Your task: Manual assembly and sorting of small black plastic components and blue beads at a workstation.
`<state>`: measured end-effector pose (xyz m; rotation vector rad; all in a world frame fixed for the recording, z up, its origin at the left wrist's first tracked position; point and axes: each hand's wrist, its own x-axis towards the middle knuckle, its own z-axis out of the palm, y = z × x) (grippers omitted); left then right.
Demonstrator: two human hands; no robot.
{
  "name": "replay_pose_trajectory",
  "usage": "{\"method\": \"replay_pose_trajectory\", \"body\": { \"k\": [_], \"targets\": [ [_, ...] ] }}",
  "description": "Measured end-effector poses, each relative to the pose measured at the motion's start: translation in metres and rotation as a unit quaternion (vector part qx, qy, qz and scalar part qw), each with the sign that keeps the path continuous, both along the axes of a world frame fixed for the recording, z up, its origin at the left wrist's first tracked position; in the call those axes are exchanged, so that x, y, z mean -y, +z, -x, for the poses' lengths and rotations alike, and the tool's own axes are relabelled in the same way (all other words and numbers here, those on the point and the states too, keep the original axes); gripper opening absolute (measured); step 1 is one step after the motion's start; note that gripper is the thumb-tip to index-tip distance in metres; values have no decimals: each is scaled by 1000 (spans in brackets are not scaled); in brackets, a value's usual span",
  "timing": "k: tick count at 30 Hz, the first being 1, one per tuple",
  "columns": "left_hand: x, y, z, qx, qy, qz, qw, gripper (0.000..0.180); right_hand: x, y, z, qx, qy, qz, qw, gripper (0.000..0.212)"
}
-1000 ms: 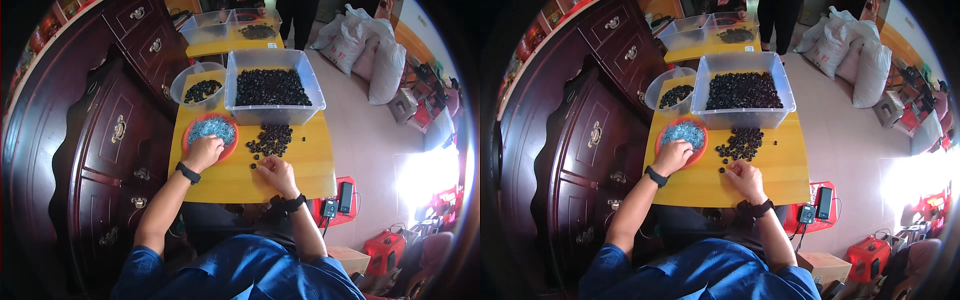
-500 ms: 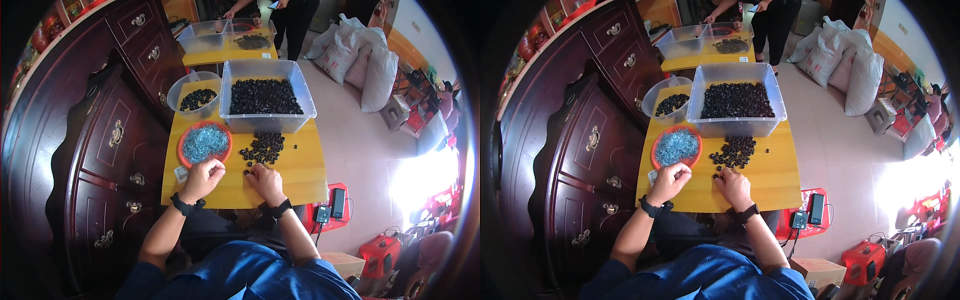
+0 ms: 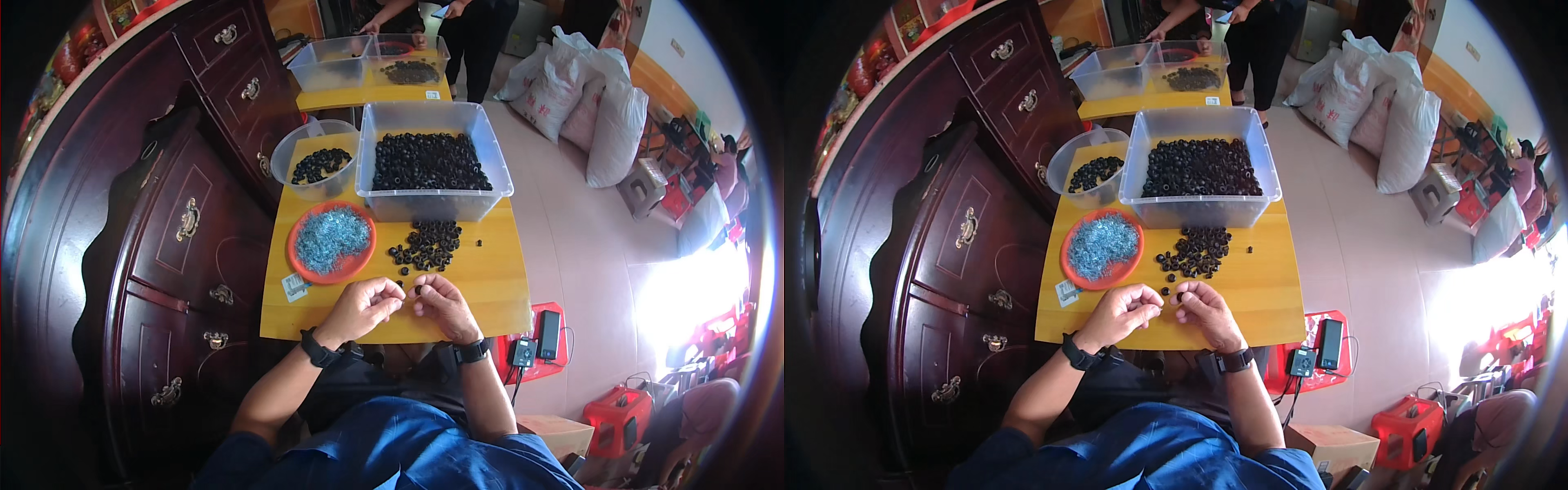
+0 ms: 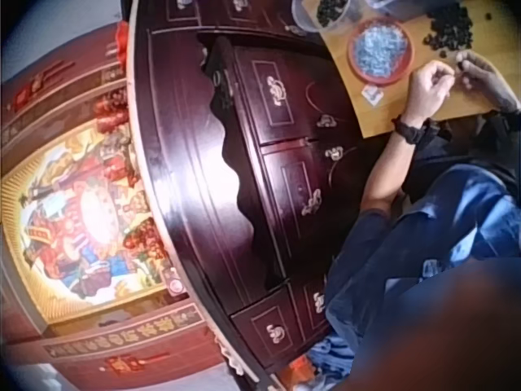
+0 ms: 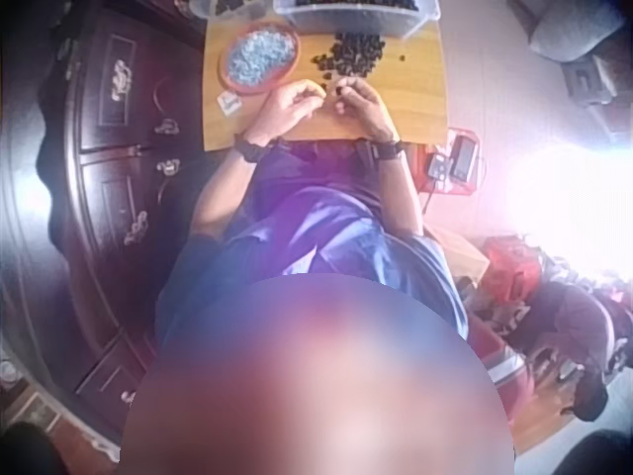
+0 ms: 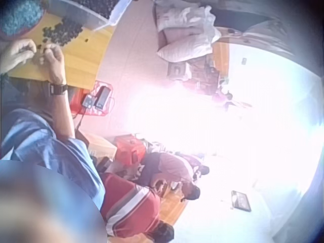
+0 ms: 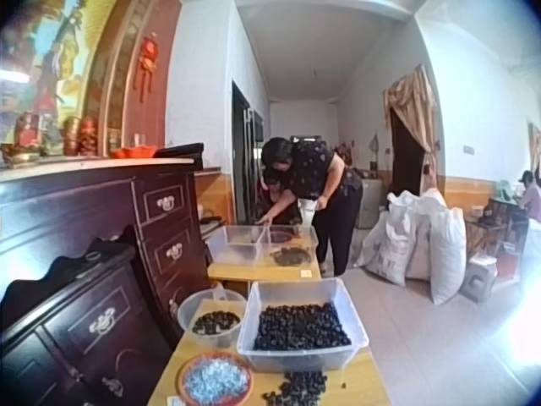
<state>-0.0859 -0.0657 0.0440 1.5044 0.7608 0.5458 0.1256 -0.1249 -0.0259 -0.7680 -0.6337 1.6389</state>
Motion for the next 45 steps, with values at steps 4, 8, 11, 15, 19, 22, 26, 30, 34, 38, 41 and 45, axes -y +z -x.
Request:
{"method": "replay_pose_trajectory", "body": {
  "k": [4, 8, 11, 15, 19, 22, 26, 30, 34, 38, 41, 45],
  "targets": [
    [-4, 2, -14, -7, 17, -51, 999, 10, 0, -11, -2, -22, -4, -24, 999, 17],
    [-14, -1, -23, 3, 60, -89, 994, 10, -5, -17, -4, -114, -37, -23, 992, 15],
    [-18, -4, -27, 12, 73, -91, 993, 11, -9, -21, -3, -136, -41, -32, 989, 15],
    [-17, -9, -40, -1, 79, -130, 988, 9, -10, -22, -9, -175, -35, -28, 984, 16],
    [-14, -10, -48, -15, 84, -210, 974, 9, -9, -23, -9, -174, -11, -41, 984, 16],
    [-14, -13, -52, 6, 84, -249, 965, 9, -9, -26, -8, -180, -18, -41, 983, 16],
    [-18, -10, -55, -7, 75, -290, 954, 8, -9, -28, -6, -164, -21, -44, 985, 17],
    [-16, -8, -55, -28, 50, -335, 940, 14, -11, -29, -2, -146, -29, -43, 988, 18],
    [-11, -8, -55, -58, 39, -402, 913, 24, -12, -30, -1, -136, -36, -45, 989, 18],
    [-9, -5, -54, -41, 31, -385, 921, 30, -12, -26, -3, -136, -32, -60, 988, 18],
    [-11, -2, -53, -48, 14, -355, 934, 33, -13, -23, -4, -151, -13, -75, 986, 21],
    [-12, -8, -52, -61, 7, -417, 907, 34, -10, -25, -5, -172, 18, -77, 982, 24]
  ]
}}
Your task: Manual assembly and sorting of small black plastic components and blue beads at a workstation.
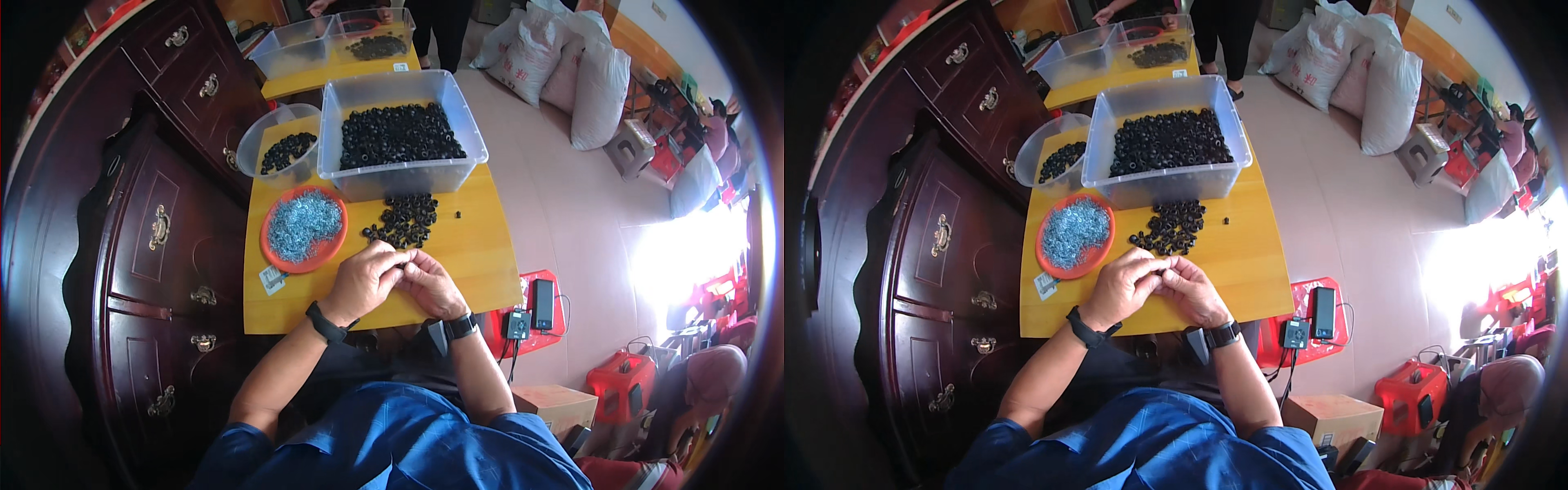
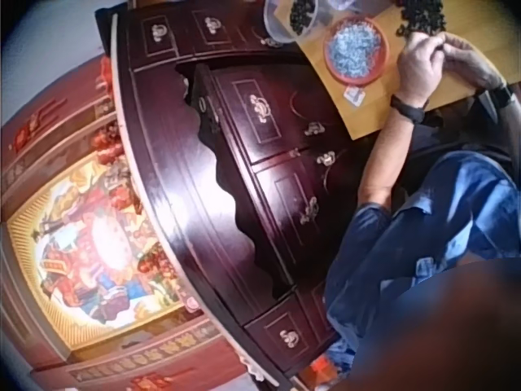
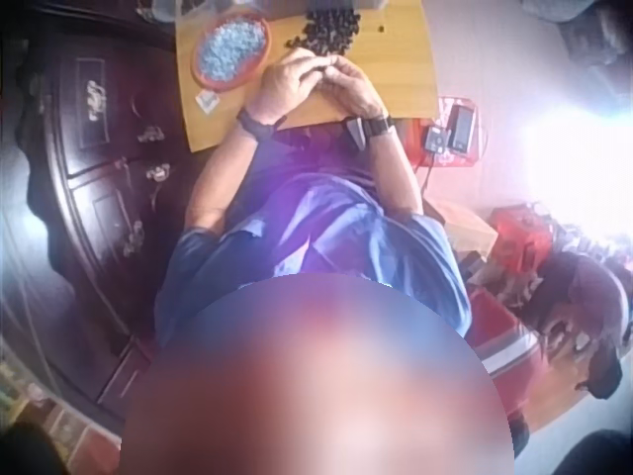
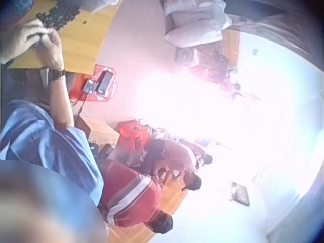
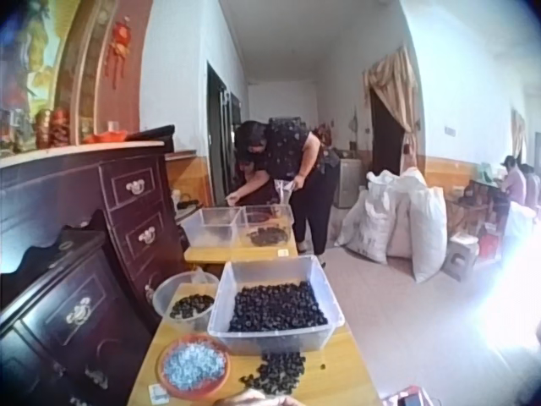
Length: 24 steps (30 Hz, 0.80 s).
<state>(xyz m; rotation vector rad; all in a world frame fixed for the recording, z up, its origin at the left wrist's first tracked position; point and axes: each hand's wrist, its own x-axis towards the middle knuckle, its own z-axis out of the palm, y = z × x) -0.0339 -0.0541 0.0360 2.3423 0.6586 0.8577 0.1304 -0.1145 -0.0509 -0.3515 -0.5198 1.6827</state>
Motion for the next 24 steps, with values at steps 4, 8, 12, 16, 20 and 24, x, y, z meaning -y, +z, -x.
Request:
{"method": "replay_pose_trajectory", "body": {
  "k": [4, 8, 12, 16, 20, 24],
  "targets": [
    [-1, 1, -1, -6, -4, -34, 999, 34, 2, 4, 2, 5, -2, 19, 1000, 22],
    [3, 0, -3, -23, 4, -58, 998, 33, 3, -2, 1, -11, -8, 51, 999, 21],
    [9, 6, -3, -8, 21, -9, 1000, 27, 1, -2, 3, 6, -13, 17, 1000, 16],
    [9, 0, -5, 18, 39, 35, 998, 27, 0, 1, 4, 12, -29, -1, 1000, 13],
    [2, -9, -7, 37, 28, 1, 999, 21, 0, -2, 0, -6, -24, -1, 1000, 12],
    [1, -4, -6, 57, 8, 23, 998, 15, 1, 5, 2, -1, -21, 13, 1000, 14]
  ]
}}
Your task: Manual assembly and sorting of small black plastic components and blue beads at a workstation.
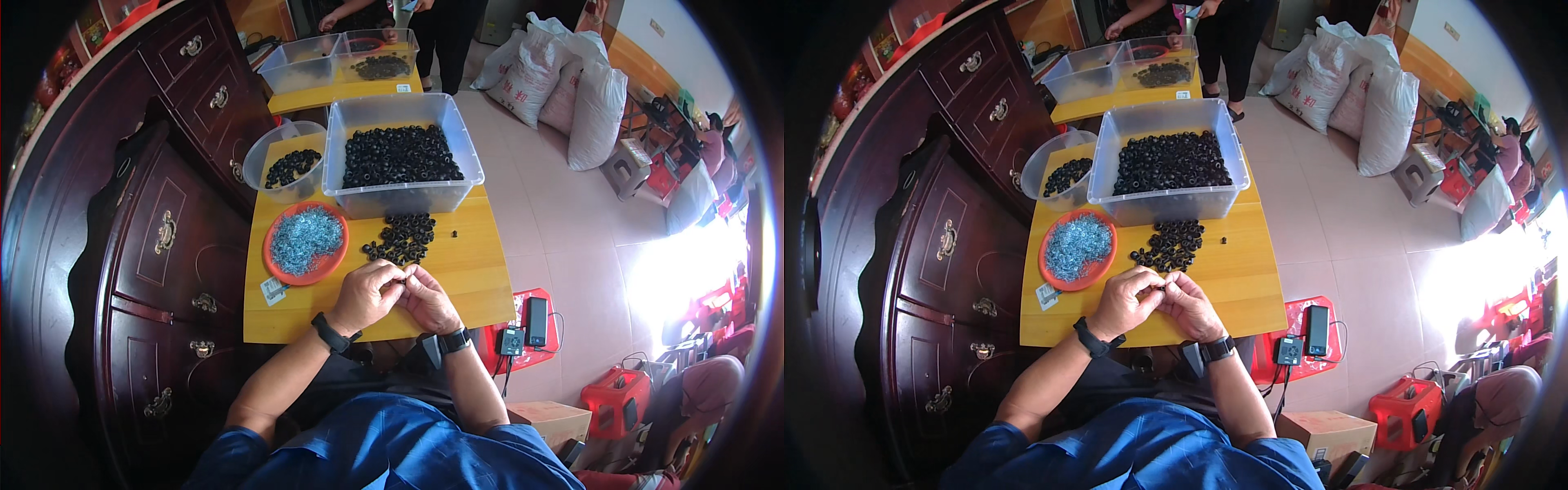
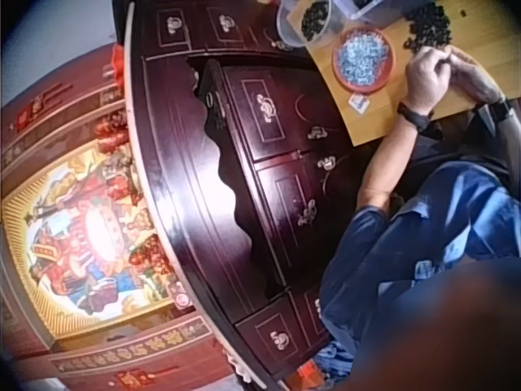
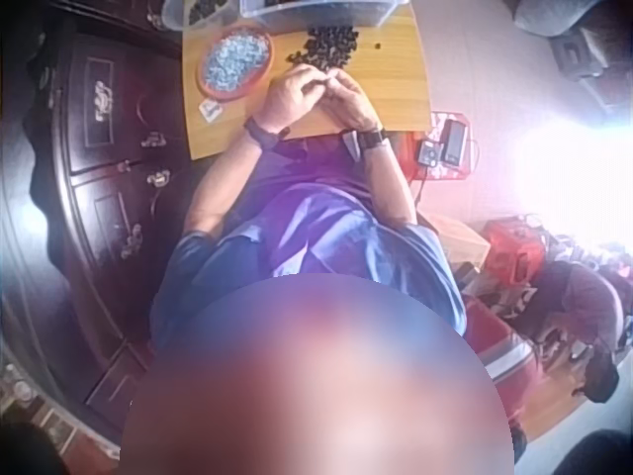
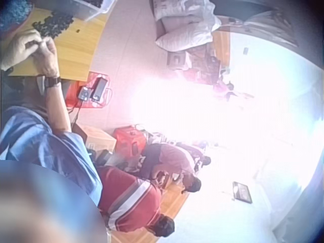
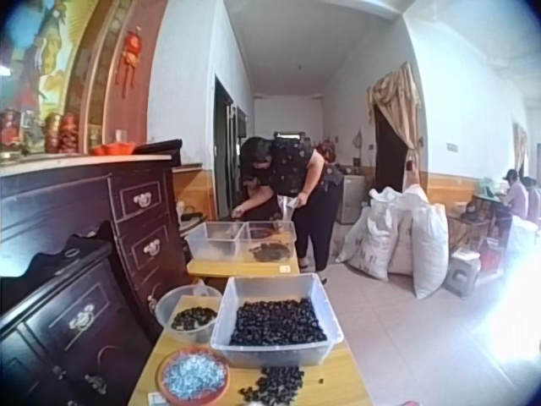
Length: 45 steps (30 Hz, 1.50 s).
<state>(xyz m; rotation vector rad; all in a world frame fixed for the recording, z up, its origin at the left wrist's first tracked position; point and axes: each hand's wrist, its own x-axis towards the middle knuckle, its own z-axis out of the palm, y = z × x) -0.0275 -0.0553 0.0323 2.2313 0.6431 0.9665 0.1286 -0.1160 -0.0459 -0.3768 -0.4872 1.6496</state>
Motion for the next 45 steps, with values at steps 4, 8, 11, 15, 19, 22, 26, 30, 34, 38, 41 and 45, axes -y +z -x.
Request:
{"method": "replay_pose_trajectory", "body": {
  "k": [4, 8, 11, 15, 19, 22, 26, 30, 34, 38, 41, 45],
  "targets": [
    [-1, 3, 2, -2, -10, 27, 1000, 15, 0, 1, -2, -25, 21, 34, 999, 16],
    [-2, 6, 1, -18, 0, -33, 999, 15, 0, 0, -2, -6, 36, 28, 999, 16],
    [0, 8, 1, -29, 4, -44, 999, 16, 1, -1, -2, -9, 30, 19, 999, 14],
    [-4, 3, 1, -10, -12, -2, 1000, 15, -1, -4, -5, -31, 28, 1, 999, 10],
    [-4, 0, 0, 9, -22, 48, 999, 14, -3, -3, -5, -32, 26, 7, 999, 11],
    [-3, 0, 1, 27, -29, 98, 994, 14, -1, 2, -4, -25, 18, 19, 999, 12],
    [-2, -1, 3, 16, -37, 133, 990, 14, 2, 3, -4, -16, 33, 10, 999, 12],
    [-9, -16, 5, 26, -51, 205, 977, 10, 3, 1, -3, -29, 46, 19, 998, 12],
    [-11, -16, 5, 5, -59, 276, 959, 3, 3, 1, -5, -25, 43, 21, 999, 10],
    [-13, -4, 3, 57, -63, 365, 927, 5, -2, -3, -11, -86, 39, 17, 995, 11],
    [-17, -8, 11, 20, -37, 322, 946, 4, -6, -4, -13, -112, 24, 35, 993, 11],
    [-15, -23, 23, -43, -17, 291, 955, 6, -6, -5, -13, -116, 24, 51, 992, 13]
  ]
}}
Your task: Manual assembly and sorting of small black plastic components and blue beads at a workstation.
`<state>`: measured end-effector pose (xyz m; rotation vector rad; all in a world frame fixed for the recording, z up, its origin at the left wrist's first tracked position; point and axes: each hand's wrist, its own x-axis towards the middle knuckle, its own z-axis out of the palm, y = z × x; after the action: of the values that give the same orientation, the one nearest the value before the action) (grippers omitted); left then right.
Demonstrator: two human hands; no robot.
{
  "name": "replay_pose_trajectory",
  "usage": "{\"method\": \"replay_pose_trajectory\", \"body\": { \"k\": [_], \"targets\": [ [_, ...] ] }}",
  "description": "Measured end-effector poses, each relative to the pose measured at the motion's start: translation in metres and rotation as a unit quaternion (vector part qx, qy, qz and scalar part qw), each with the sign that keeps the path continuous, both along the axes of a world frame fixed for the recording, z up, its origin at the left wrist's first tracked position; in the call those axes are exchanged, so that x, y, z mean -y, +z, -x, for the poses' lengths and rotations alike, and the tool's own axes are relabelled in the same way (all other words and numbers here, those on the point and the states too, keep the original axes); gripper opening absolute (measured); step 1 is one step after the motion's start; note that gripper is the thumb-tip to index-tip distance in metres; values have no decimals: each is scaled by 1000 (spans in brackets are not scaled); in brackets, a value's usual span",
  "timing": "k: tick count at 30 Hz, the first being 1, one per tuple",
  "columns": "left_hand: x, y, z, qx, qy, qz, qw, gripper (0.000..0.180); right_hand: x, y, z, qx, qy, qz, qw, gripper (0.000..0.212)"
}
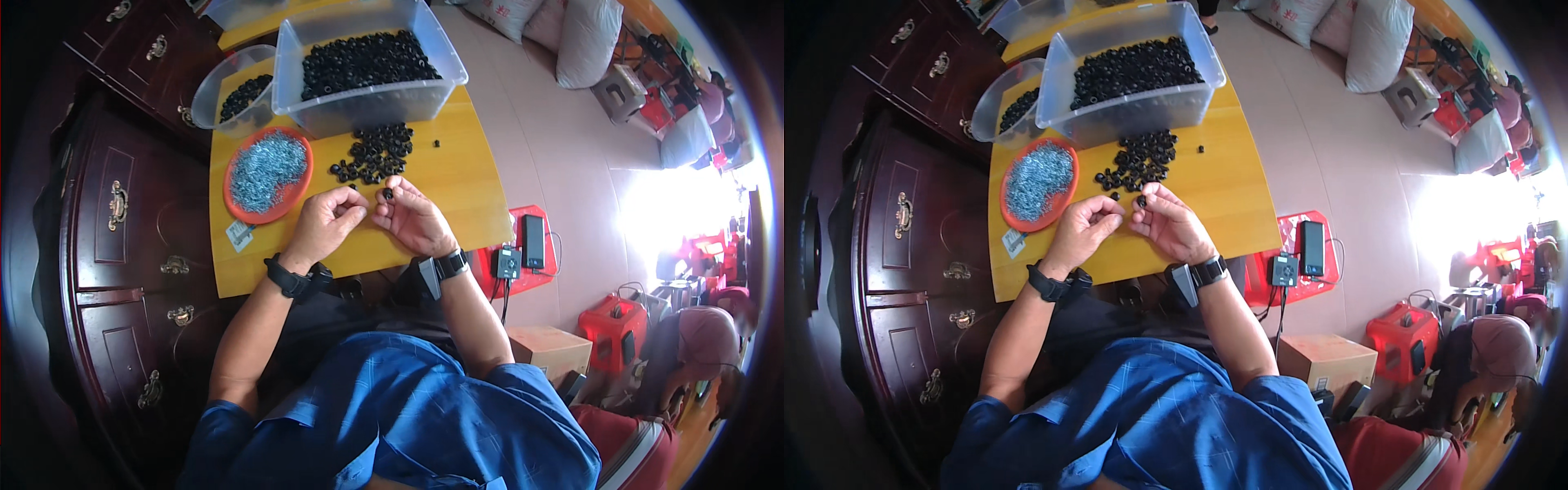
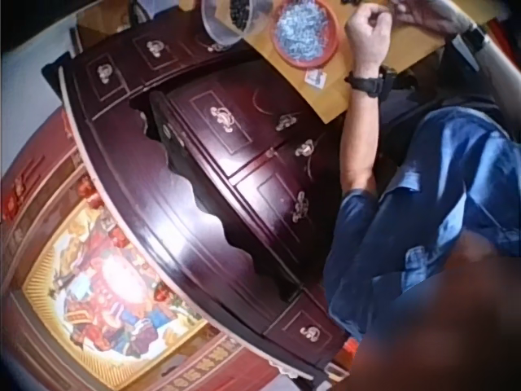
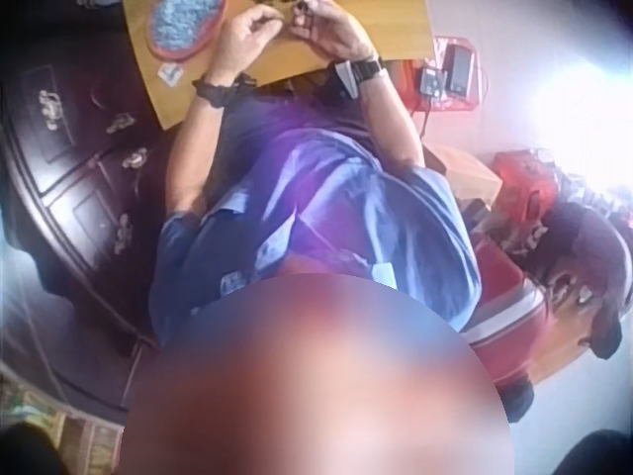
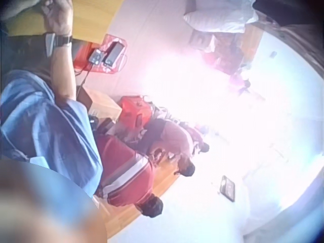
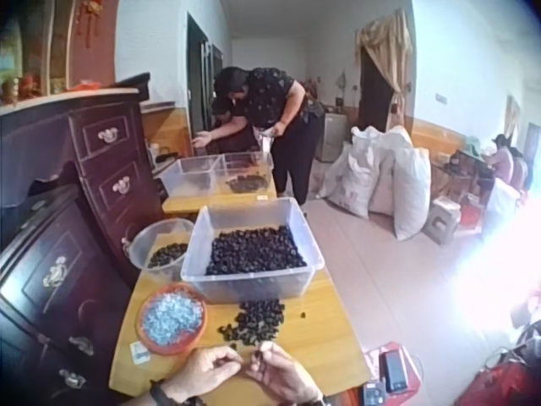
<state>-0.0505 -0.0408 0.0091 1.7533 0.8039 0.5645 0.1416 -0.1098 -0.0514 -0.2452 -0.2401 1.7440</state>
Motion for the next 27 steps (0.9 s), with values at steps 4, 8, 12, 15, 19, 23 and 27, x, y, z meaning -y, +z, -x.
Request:
{"method": "replay_pose_trajectory", "body": {
  "k": [4, 8, 12, 15, 19, 23, 27],
  "targets": [
    [5, -7, 9, -11, 0, 3, 1000, 8, 4, 2, -3, -43, -6, -25, 999, 16],
    [10, -5, 15, -18, 22, 26, 999, 5, 7, 4, -2, -33, -2, -78, 996, 18],
    [10, -4, 17, -49, 14, -10, 999, 5, 9, 3, -1, 10, 6, -118, 993, 22],
    [4, -3, 14, -74, 9, -61, 995, 5, 10, 3, -2, 1, -4, -101, 995, 26],
    [-3, -2, 5, -82, -13, -201, 976, 5, 11, 3, -4, 4, -9, -106, 994, 28],
    [-2, 0, -2, -95, -21, -223, 970, 6, 12, 14, -5, 16, -11, -120, 993, 29],
    [2, 1, -5, -150, -28, -254, 955, 8, 9, 29, 0, 10, -21, -155, 988, 29]
  ]
}}
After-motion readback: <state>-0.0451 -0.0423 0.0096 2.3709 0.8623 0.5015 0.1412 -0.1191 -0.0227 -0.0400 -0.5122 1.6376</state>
